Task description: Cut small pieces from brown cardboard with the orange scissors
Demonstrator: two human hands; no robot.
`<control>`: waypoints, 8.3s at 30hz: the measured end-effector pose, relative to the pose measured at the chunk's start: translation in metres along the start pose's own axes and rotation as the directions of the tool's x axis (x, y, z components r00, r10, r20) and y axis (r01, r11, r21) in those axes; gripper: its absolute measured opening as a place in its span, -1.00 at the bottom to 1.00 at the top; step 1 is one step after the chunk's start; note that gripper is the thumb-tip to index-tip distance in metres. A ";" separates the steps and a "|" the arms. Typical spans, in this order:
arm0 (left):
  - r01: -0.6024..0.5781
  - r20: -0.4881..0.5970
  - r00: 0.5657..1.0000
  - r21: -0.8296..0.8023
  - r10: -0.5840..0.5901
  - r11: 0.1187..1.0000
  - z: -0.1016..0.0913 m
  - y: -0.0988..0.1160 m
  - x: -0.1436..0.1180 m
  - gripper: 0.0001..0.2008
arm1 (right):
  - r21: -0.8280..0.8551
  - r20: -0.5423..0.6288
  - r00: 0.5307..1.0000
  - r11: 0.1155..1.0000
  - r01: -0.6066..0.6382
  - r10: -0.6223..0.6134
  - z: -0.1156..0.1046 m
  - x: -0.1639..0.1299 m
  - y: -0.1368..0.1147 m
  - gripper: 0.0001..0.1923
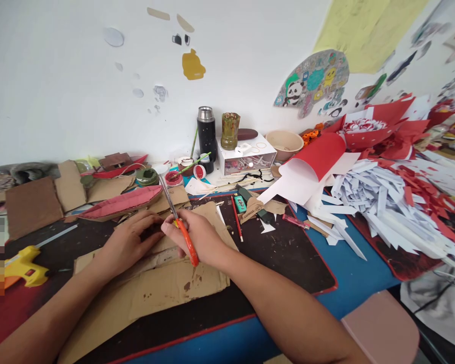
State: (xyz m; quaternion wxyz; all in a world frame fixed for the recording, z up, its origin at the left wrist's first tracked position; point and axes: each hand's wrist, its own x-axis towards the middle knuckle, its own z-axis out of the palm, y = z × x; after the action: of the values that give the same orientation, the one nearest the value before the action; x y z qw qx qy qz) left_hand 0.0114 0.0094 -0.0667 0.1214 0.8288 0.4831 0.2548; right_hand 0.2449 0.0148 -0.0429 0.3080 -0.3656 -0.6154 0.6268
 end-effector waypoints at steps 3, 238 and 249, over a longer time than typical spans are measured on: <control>0.004 -0.003 1.000 -0.007 -0.004 1.000 0.001 -0.001 0.000 -0.75 | 0.019 0.003 1.000 1.000 0.009 -0.009 0.000 0.000 0.000 -0.64; 0.033 0.187 0.981 0.121 -0.056 0.992 -0.011 0.049 0.176 -0.52 | -0.541 -0.103 0.888 0.774 0.328 -0.448 0.002 -0.002 -0.007 -0.73; -0.095 0.392 0.911 0.499 -0.126 0.861 0.040 0.061 0.217 -0.62 | -0.552 -0.074 0.894 0.765 0.332 -0.442 -0.001 -0.002 -0.016 -0.69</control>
State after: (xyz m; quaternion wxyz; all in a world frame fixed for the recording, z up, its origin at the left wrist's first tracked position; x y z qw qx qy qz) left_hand 0.1656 0.1679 -0.0072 0.0000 0.8620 0.5031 -0.0627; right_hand 0.2455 0.0146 -0.0272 0.3793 -0.3610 -0.7908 0.3170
